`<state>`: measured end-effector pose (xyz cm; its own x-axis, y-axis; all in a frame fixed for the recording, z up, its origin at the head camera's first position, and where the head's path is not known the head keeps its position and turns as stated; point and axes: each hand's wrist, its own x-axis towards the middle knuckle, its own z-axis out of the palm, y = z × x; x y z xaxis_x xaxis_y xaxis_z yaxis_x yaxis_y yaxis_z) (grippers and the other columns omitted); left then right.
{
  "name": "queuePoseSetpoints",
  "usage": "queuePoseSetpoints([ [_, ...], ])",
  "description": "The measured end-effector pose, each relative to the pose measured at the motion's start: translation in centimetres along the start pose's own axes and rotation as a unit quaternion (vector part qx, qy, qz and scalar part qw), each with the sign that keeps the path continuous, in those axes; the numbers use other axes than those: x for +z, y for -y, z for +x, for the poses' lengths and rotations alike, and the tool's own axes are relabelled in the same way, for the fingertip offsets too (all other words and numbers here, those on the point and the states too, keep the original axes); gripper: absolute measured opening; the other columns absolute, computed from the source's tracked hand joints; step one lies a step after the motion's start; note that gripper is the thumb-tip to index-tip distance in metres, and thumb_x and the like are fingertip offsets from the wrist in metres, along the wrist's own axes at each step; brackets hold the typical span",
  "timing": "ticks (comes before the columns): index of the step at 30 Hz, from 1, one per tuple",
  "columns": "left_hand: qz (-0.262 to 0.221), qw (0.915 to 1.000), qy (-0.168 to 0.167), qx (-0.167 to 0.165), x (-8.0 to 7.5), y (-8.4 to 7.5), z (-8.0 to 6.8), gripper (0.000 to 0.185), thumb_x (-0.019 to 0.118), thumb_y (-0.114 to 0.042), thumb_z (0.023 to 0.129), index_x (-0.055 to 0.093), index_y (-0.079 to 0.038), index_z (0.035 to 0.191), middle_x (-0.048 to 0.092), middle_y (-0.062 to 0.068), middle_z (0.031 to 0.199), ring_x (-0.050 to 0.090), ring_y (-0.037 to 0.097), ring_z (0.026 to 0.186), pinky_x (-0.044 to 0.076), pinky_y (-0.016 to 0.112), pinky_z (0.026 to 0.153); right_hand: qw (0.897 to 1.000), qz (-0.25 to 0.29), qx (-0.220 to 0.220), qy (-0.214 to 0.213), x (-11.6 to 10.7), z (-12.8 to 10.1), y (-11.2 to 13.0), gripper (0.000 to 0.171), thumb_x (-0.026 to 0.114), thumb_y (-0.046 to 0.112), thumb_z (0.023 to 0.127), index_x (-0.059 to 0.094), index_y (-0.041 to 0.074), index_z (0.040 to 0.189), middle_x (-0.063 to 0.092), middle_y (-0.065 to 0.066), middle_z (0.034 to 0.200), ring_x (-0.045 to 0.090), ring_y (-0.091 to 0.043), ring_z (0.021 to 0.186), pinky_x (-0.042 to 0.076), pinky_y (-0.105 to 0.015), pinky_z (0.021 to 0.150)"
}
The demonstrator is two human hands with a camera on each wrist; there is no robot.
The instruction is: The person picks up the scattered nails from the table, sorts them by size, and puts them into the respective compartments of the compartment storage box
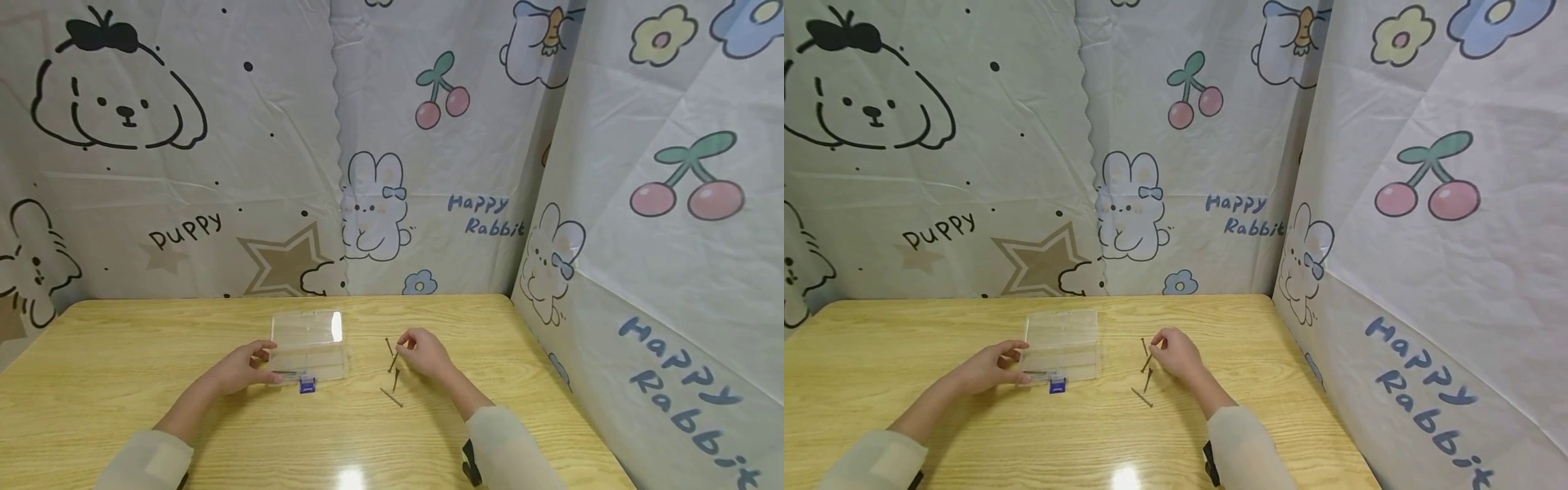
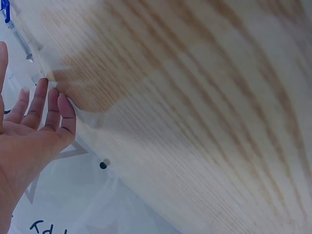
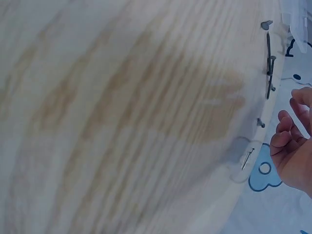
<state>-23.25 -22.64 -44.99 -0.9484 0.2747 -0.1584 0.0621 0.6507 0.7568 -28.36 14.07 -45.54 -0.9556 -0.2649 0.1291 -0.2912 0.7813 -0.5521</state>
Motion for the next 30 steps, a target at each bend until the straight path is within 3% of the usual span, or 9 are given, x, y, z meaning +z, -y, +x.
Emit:
queuePoseSetpoints([
  [9, 0.001, 1.0000, 0.001, 0.004, 0.1, 0.1, 0.0, 0.081, 0.075, -0.036, 0.077, 0.038, 0.004, 0.137, 0.048, 0.028, 0.127, 0.047, 0.046, 0.116, 0.044, 0.052, 0.091, 1.000, 0.005, 0.010, 0.005, 0.1, -0.2, -1.0, 0.010, 0.063, 0.019, 0.087, 0.067, 0.011, 0.091, 0.056, -0.002, 0.081, 0.048, -0.013, 0.073, 0.040, -0.028, 0.065],
  [15, -0.003, 1.0000, -0.001, 0.005, 0.0, -0.1, -0.1, 0.081, 0.076, -0.037, 0.077, 0.038, 0.004, 0.137, 0.048, 0.028, 0.127, 0.047, 0.047, 0.115, 0.044, 0.053, 0.091, 1.000, 0.001, 0.004, 0.024, 0.4, -0.1, -1.1, 0.012, 0.063, 0.015, 0.087, 0.068, 0.010, 0.096, 0.053, -0.002, 0.076, 0.045, -0.013, 0.065, 0.036, -0.026, 0.058],
  [25, -0.007, 0.9999, -0.007, -0.007, 0.2, 0.2, 0.1, 0.083, 0.076, -0.039, 0.075, 0.039, 0.002, 0.137, 0.048, 0.026, 0.128, 0.047, 0.045, 0.117, 0.043, 0.053, 0.093, 0.998, -0.048, 0.001, 0.047, 1.0, 0.0, -1.0, 0.020, 0.061, 0.017, 0.088, 0.069, 0.012, 0.106, 0.048, -0.002, 0.076, 0.042, -0.013, 0.063, 0.033, -0.025, 0.054],
  [30, -0.003, 1.0000, -0.006, -0.003, 0.1, 0.2, 0.0, 0.083, 0.076, -0.039, 0.076, 0.038, 0.003, 0.137, 0.048, 0.027, 0.127, 0.047, 0.045, 0.116, 0.044, 0.053, 0.092, 0.996, -0.072, -0.008, 0.054, 1.0, 0.1, -0.8, 0.018, 0.061, 0.018, 0.088, 0.070, 0.013, 0.103, 0.049, -0.001, 0.078, 0.043, -0.013, 0.065, 0.034, -0.025, 0.056],
])
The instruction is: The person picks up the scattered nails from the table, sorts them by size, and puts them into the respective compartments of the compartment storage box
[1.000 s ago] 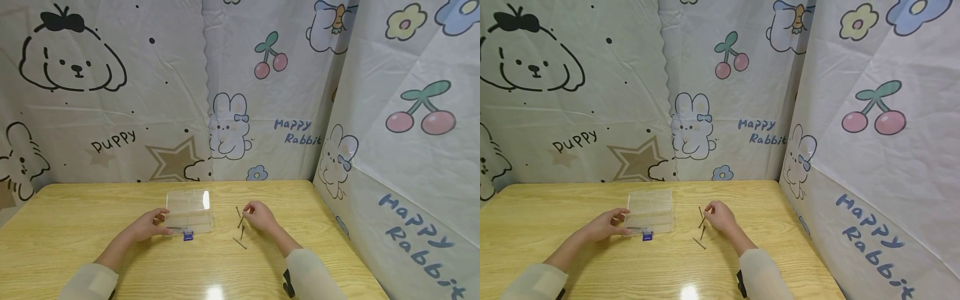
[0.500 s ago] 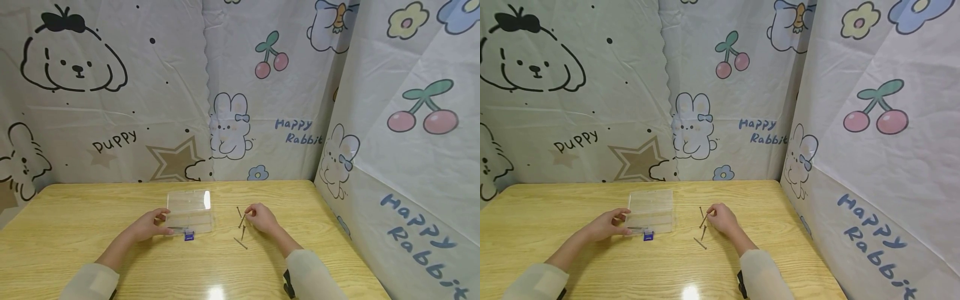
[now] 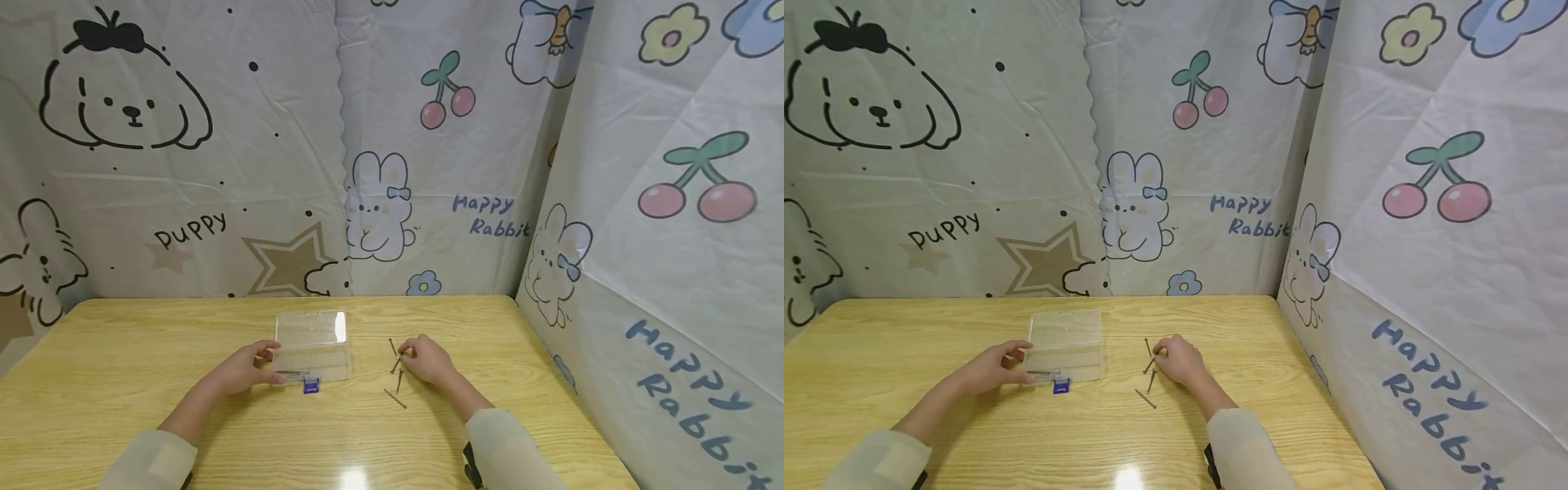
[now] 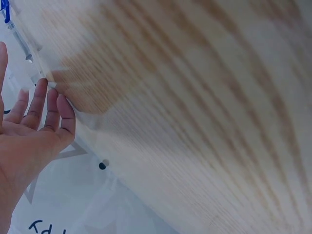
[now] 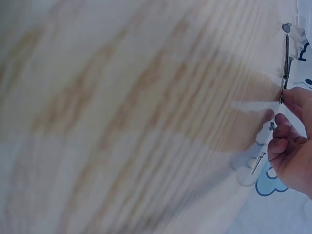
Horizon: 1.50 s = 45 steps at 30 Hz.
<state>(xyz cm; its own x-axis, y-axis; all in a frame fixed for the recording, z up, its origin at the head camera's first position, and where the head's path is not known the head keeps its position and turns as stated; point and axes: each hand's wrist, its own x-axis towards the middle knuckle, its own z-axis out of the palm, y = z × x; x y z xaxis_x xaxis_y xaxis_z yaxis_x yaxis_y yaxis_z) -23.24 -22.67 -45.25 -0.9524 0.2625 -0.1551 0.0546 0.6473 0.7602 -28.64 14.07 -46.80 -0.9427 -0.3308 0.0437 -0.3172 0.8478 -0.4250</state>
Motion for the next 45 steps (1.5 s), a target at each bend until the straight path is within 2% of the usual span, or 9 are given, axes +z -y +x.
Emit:
queuePoseSetpoints([
  [8, -0.004, 1.0000, 0.002, 0.003, 0.0, -0.2, -0.1, 0.081, 0.076, -0.037, 0.077, 0.038, 0.003, 0.137, 0.047, 0.028, 0.128, 0.047, 0.045, 0.116, 0.043, 0.053, 0.092, 0.999, -0.035, -0.009, 0.010, -0.4, -0.3, -0.2, 0.010, 0.063, 0.023, 0.089, 0.070, 0.016, 0.093, 0.050, 0.000, 0.080, 0.046, -0.011, 0.066, 0.038, -0.026, 0.058],
  [17, -0.011, 0.9999, 0.003, 0.010, 0.0, 0.0, -0.1, 0.082, 0.076, -0.037, 0.077, 0.037, 0.004, 0.137, 0.047, 0.028, 0.127, 0.048, 0.046, 0.115, 0.043, 0.053, 0.091, 0.997, -0.059, -0.055, 0.020, -0.8, -0.7, -0.5, 0.009, 0.061, 0.019, 0.089, 0.068, 0.014, 0.089, 0.052, 0.001, 0.081, 0.048, -0.009, 0.071, 0.042, -0.027, 0.063],
  [29, -0.004, 0.9999, 0.006, 0.012, 0.0, 0.0, 0.0, 0.083, 0.075, -0.037, 0.077, 0.037, 0.004, 0.138, 0.047, 0.029, 0.127, 0.047, 0.046, 0.115, 0.043, 0.053, 0.092, 0.998, -0.024, -0.057, 0.012, -0.5, -0.9, -0.8, 0.006, 0.061, 0.014, 0.085, 0.066, 0.011, 0.083, 0.050, 0.001, 0.079, 0.045, -0.010, 0.070, 0.040, -0.024, 0.063],
  [36, -0.003, 0.9999, 0.005, 0.012, -0.1, -0.1, 0.0, 0.083, 0.075, -0.037, 0.077, 0.037, 0.004, 0.138, 0.047, 0.029, 0.127, 0.048, 0.045, 0.115, 0.044, 0.053, 0.091, 0.998, 0.011, -0.055, 0.009, -0.5, -1.0, -0.4, 0.008, 0.061, 0.015, 0.087, 0.067, 0.011, 0.085, 0.051, 0.002, 0.079, 0.044, -0.010, 0.071, 0.039, -0.023, 0.064],
  [45, 0.001, 0.9999, 0.002, 0.010, -0.1, -0.2, -0.1, 0.082, 0.075, -0.037, 0.077, 0.037, 0.004, 0.137, 0.047, 0.029, 0.127, 0.048, 0.045, 0.114, 0.043, 0.053, 0.091, 0.998, 0.011, -0.065, 0.005, -0.6, -0.9, 0.5, 0.009, 0.060, 0.016, 0.087, 0.067, 0.012, 0.084, 0.052, 0.003, 0.078, 0.044, -0.009, 0.070, 0.038, -0.023, 0.063],
])
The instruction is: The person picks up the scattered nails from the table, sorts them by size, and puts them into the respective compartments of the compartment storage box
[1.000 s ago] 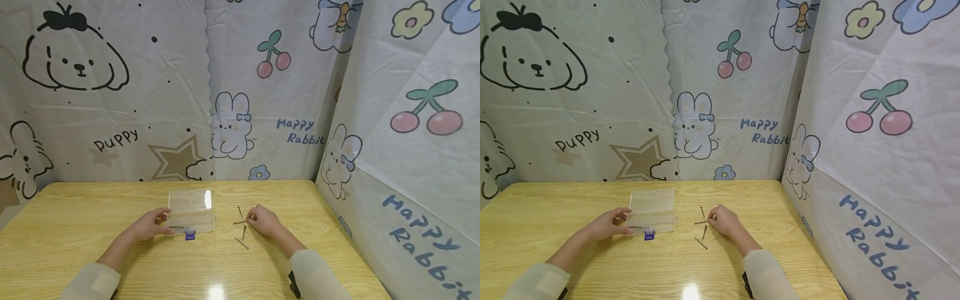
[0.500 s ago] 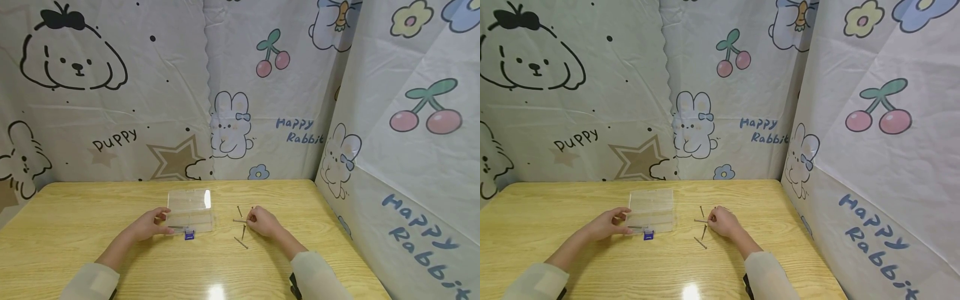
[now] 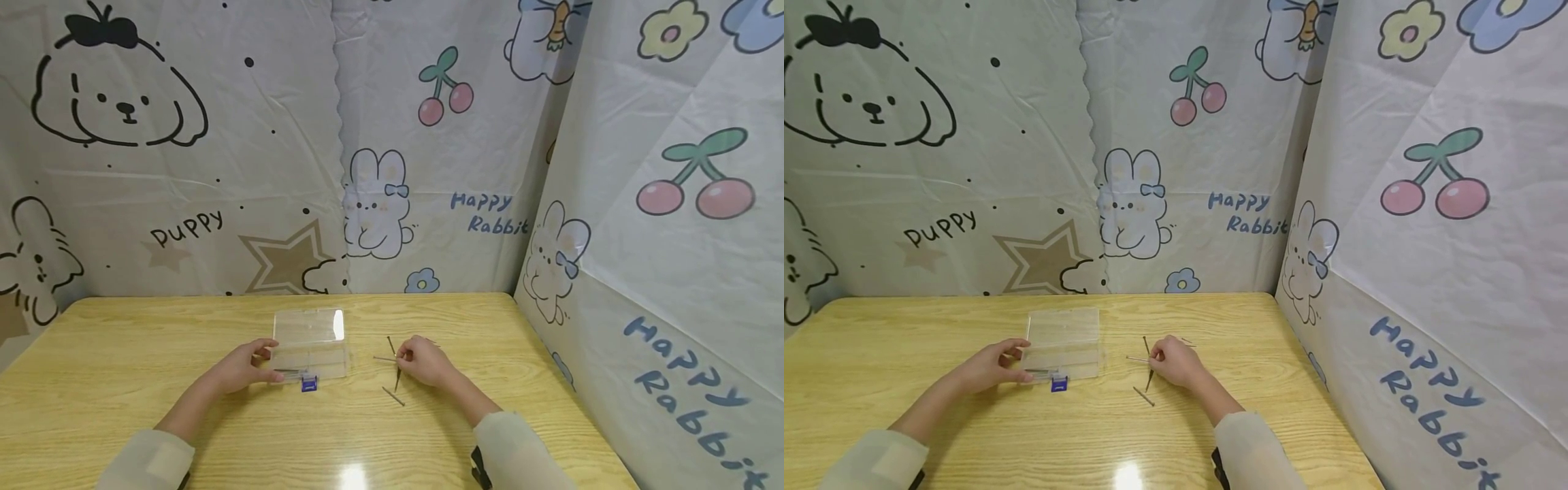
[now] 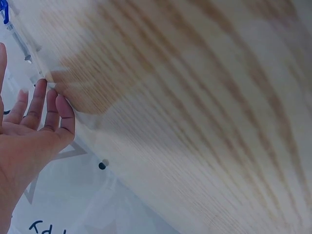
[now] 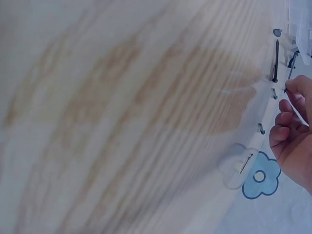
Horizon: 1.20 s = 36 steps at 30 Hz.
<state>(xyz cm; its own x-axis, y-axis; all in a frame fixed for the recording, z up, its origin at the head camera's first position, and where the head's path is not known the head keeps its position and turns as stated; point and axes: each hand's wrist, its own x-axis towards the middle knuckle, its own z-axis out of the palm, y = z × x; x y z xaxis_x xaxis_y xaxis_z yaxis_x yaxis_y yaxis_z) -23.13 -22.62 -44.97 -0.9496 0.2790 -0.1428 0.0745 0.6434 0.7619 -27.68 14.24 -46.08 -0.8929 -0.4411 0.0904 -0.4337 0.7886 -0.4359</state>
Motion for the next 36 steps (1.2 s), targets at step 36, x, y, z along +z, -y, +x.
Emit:
queuePoseSetpoints([
  [36, -0.007, 1.0000, 0.005, 0.004, -0.1, 0.1, -0.1, 0.082, 0.075, -0.037, 0.078, 0.036, 0.003, 0.138, 0.047, 0.029, 0.129, 0.046, 0.047, 0.117, 0.043, 0.054, 0.092, 0.999, 0.028, -0.022, 0.029, 0.3, 1.6, 4.9, 0.010, 0.057, 0.017, 0.090, 0.066, 0.012, 0.088, 0.052, 0.001, 0.084, 0.045, -0.009, 0.072, 0.039, -0.022, 0.063],
])
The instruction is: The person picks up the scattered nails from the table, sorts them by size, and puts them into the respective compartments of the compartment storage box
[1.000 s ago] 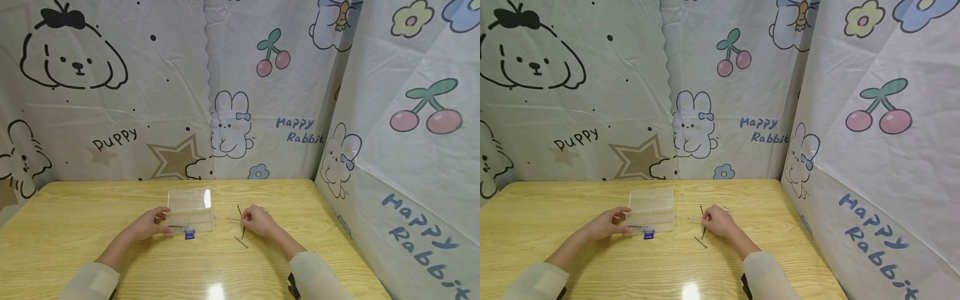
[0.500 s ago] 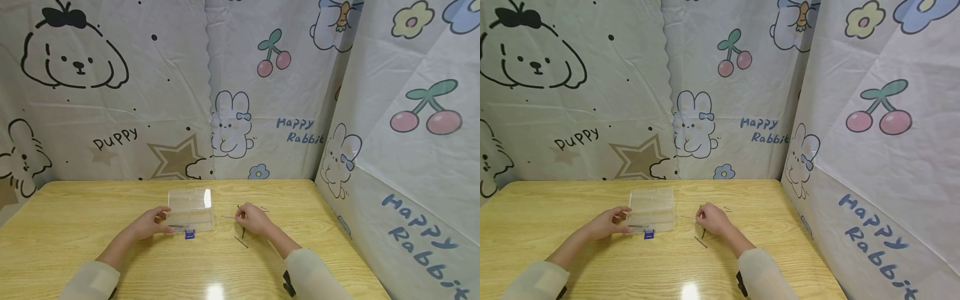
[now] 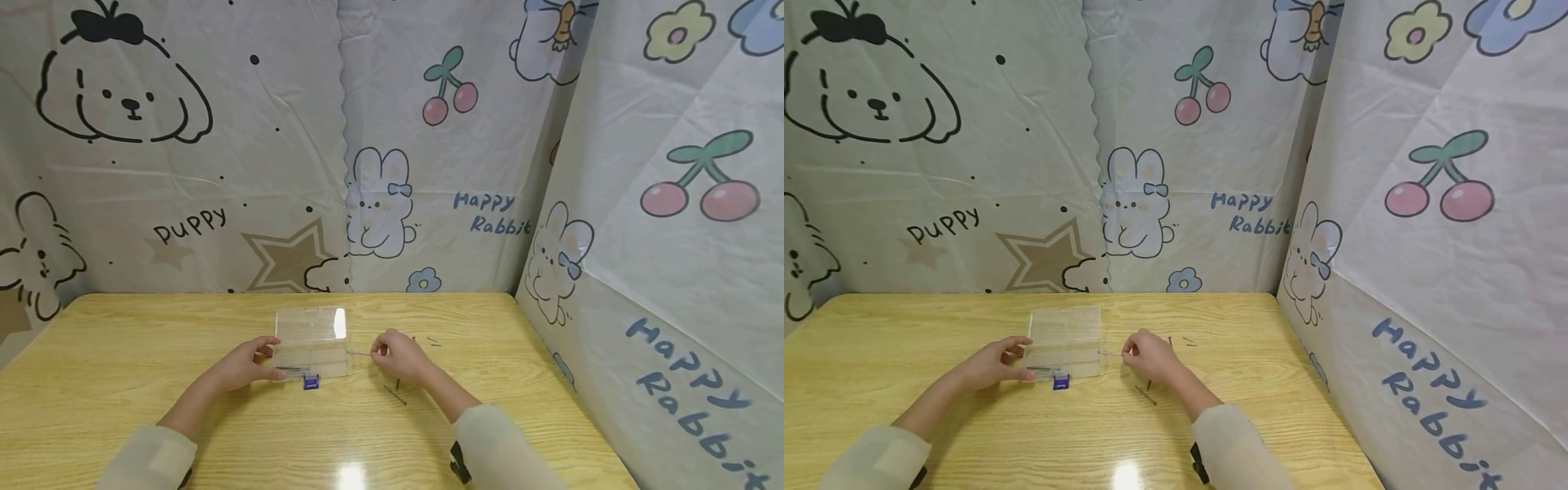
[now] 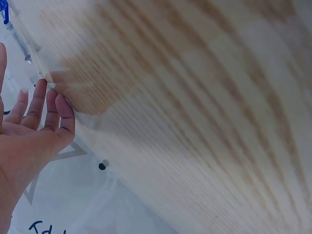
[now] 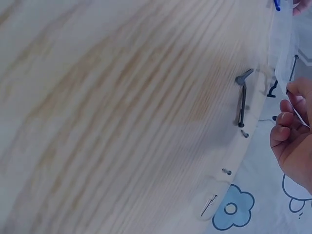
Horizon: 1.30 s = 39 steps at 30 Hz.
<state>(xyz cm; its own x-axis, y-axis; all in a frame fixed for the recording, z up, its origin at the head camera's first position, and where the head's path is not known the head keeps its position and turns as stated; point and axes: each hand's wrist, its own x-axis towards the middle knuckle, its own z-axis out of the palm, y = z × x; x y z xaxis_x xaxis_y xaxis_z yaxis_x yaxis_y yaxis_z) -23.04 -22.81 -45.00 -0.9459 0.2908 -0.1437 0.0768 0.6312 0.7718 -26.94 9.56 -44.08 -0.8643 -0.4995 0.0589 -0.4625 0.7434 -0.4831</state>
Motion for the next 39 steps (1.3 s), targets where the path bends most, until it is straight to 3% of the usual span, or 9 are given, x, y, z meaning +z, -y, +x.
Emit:
queuePoseSetpoints([
  [11, 0.000, 1.0000, -0.001, 0.001, 0.0, 0.0, -0.2, 0.082, 0.075, -0.037, 0.078, 0.036, 0.003, 0.138, 0.047, 0.029, 0.128, 0.045, 0.048, 0.117, 0.042, 0.054, 0.092, 1.000, -0.004, -0.001, 0.003, 0.1, 0.5, 0.9, 0.010, 0.058, 0.018, 0.090, 0.067, 0.012, 0.089, 0.052, 0.002, 0.084, 0.045, -0.009, 0.073, 0.039, -0.021, 0.062],
  [39, -0.007, 1.0000, -0.005, -0.001, 0.2, -0.2, -0.2, 0.082, 0.075, -0.036, 0.078, 0.036, 0.004, 0.138, 0.047, 0.029, 0.128, 0.046, 0.047, 0.117, 0.043, 0.054, 0.092, 0.998, -0.038, -0.052, 0.019, 2.0, 2.3, 5.2, 0.011, 0.059, 0.017, 0.088, 0.069, 0.012, 0.088, 0.053, 0.006, 0.080, 0.044, -0.003, 0.070, 0.040, -0.015, 0.062],
])
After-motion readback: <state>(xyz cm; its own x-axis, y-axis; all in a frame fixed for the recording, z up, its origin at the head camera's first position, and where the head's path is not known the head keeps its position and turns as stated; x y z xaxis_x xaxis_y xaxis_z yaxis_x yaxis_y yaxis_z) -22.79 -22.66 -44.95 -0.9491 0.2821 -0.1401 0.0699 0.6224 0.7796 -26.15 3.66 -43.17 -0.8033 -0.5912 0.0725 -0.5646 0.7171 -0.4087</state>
